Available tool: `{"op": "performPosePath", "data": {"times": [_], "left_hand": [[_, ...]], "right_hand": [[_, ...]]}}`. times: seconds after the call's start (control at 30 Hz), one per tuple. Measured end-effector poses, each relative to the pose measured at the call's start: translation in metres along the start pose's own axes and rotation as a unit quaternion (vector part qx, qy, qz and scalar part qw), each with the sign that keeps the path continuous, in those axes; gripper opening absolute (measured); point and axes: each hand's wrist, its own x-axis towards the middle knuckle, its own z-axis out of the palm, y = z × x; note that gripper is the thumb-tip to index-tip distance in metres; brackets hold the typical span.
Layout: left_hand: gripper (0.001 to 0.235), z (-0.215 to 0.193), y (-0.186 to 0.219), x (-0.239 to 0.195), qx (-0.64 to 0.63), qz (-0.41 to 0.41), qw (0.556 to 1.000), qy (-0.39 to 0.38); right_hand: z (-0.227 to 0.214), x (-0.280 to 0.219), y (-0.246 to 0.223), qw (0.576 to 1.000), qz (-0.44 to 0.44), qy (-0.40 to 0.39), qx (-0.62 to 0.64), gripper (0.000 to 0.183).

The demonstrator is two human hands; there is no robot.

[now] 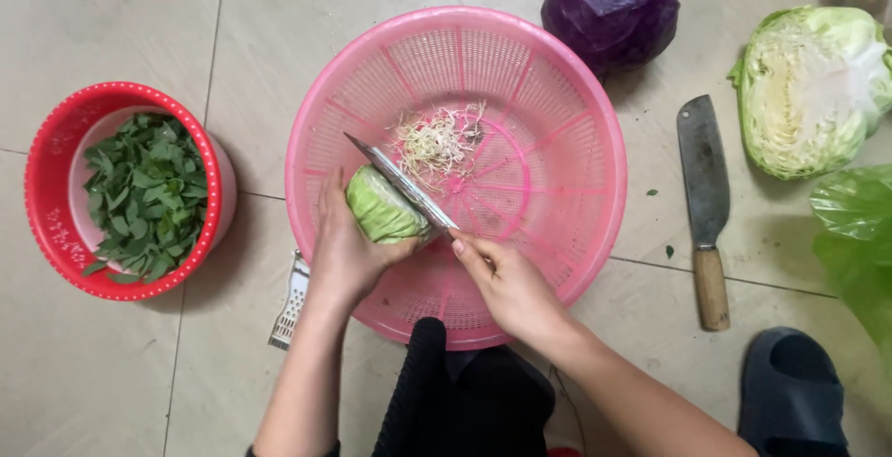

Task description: The person cuts a green cabbage in half on the tiled floor using a knife. They then place a pink colander on the floor and proceed to shred one half of the cabbage into the colander using the knife.

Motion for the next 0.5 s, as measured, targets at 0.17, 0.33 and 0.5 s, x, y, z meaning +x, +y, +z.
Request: {"op": "performPosePath", "data": {"times": [0.17, 0.33, 0.5], "left_hand": [[0.172, 0.038, -0.042, -0.001, 0.059, 0.066, 0.992, 0.091], [0.114, 0.037, -0.033, 0.002, -0.007, 0.153, 0.982, 0.115], [0.096, 0.037, -0.035, -0.001, 0.022, 0.108, 0.989, 0.096]], "right_hand": [[-0.004, -0.037, -0.035, 0.996, 0.064, 0.005, -0.068, 0.054], [0.002, -0.082, -0.034, 0.989, 0.066, 0.025, -0.128, 0.050], [0.010, -0.036, -0.038, 0.985, 0.100, -0.010, -0.143, 0.055]]}}
